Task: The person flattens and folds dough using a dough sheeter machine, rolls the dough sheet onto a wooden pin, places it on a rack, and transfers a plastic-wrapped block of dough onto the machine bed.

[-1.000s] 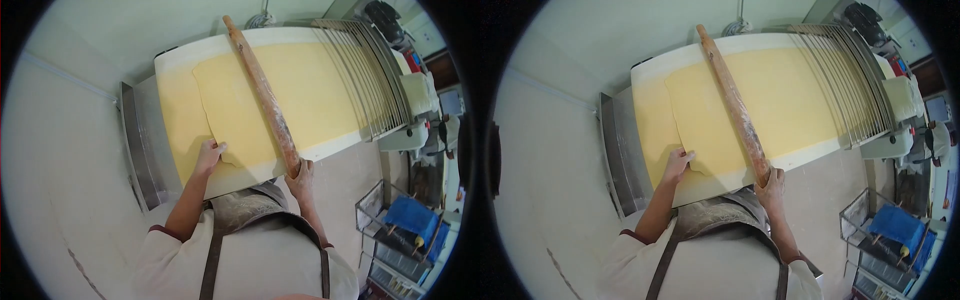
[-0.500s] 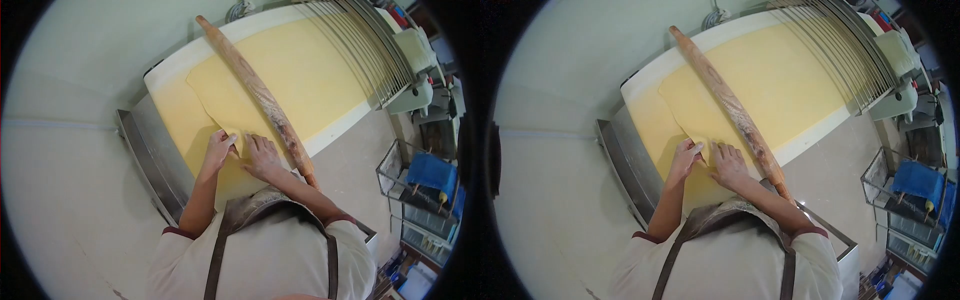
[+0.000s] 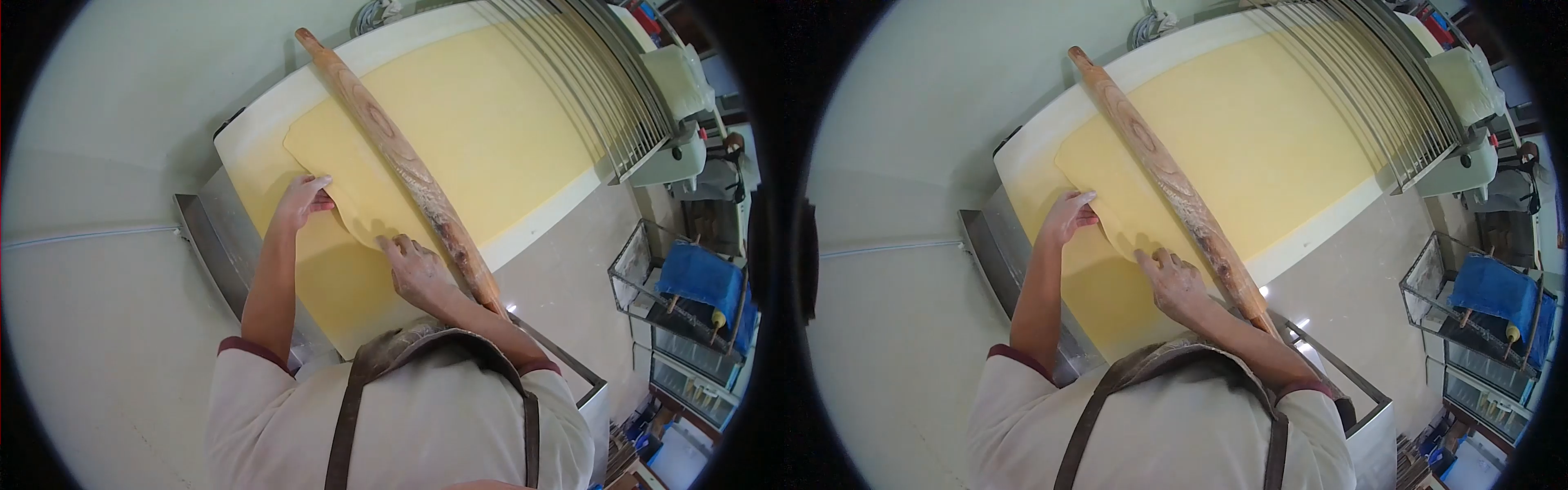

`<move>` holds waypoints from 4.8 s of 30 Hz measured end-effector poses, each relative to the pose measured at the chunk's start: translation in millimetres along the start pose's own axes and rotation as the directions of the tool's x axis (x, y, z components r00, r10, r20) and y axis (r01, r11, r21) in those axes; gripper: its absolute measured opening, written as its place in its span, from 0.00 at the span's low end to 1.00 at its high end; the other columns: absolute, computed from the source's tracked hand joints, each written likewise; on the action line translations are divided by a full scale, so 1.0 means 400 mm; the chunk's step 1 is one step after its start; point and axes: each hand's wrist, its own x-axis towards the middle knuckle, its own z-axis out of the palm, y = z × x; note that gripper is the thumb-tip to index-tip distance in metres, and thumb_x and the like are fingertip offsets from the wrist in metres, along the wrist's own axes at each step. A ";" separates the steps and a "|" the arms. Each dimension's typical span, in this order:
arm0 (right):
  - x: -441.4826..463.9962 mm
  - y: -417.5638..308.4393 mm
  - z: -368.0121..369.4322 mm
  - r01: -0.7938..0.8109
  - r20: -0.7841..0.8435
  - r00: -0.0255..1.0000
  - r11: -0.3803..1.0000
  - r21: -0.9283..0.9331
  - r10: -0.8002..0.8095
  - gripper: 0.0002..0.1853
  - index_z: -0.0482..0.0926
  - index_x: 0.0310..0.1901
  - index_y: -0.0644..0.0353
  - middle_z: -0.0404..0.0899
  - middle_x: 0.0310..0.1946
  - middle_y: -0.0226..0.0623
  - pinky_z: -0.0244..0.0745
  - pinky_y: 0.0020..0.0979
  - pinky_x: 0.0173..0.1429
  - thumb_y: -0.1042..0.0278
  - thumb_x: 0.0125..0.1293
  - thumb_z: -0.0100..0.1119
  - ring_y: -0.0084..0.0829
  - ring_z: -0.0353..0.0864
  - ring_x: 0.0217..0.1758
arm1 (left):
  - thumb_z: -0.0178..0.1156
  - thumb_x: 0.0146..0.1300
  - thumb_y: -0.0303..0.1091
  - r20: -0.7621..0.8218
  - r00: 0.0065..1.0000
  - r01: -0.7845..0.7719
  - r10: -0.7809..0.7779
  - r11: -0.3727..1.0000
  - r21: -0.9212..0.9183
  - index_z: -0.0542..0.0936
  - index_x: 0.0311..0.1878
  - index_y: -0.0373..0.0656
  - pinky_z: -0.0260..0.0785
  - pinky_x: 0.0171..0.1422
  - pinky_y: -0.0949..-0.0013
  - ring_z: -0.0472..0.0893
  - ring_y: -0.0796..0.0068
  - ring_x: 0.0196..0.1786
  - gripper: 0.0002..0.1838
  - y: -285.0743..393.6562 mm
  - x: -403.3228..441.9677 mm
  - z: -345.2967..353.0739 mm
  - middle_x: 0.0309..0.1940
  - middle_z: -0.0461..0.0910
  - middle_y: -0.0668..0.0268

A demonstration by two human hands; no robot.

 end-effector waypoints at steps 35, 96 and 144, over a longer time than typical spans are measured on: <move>-0.158 0.202 -0.114 -0.151 -0.122 0.980 0.986 0.063 0.158 0.39 0.51 0.70 0.68 0.53 0.71 0.53 0.53 0.46 0.74 0.62 0.63 0.58 0.49 0.57 0.72 | 0.51 0.65 0.52 0.235 0.484 -0.511 0.843 0.054 0.858 0.71 0.64 0.52 0.33 0.75 0.39 0.53 0.61 0.75 0.27 0.116 0.143 0.293 0.69 0.63 0.62; -0.332 0.802 -0.486 -0.774 0.416 0.632 0.554 0.305 0.654 0.22 0.77 0.49 0.60 0.81 0.32 0.53 0.75 0.43 0.43 0.65 0.52 0.66 0.51 0.82 0.37 | 0.62 0.58 0.37 -0.048 0.988 -0.155 0.147 0.939 -0.307 0.74 0.40 0.39 0.78 0.43 0.60 0.80 0.63 0.35 0.13 0.735 0.987 0.379 0.32 0.78 0.59; -0.454 0.877 -0.410 -0.791 0.050 0.607 0.598 0.126 0.793 0.16 0.77 0.39 0.55 0.81 0.31 0.43 0.76 0.45 0.39 0.68 0.45 0.66 0.48 0.82 0.35 | 0.66 0.55 0.39 -0.403 0.884 -0.241 0.237 0.970 0.043 0.71 0.53 0.33 0.78 0.46 0.58 0.82 0.60 0.42 0.27 0.788 1.118 0.491 0.42 0.79 0.55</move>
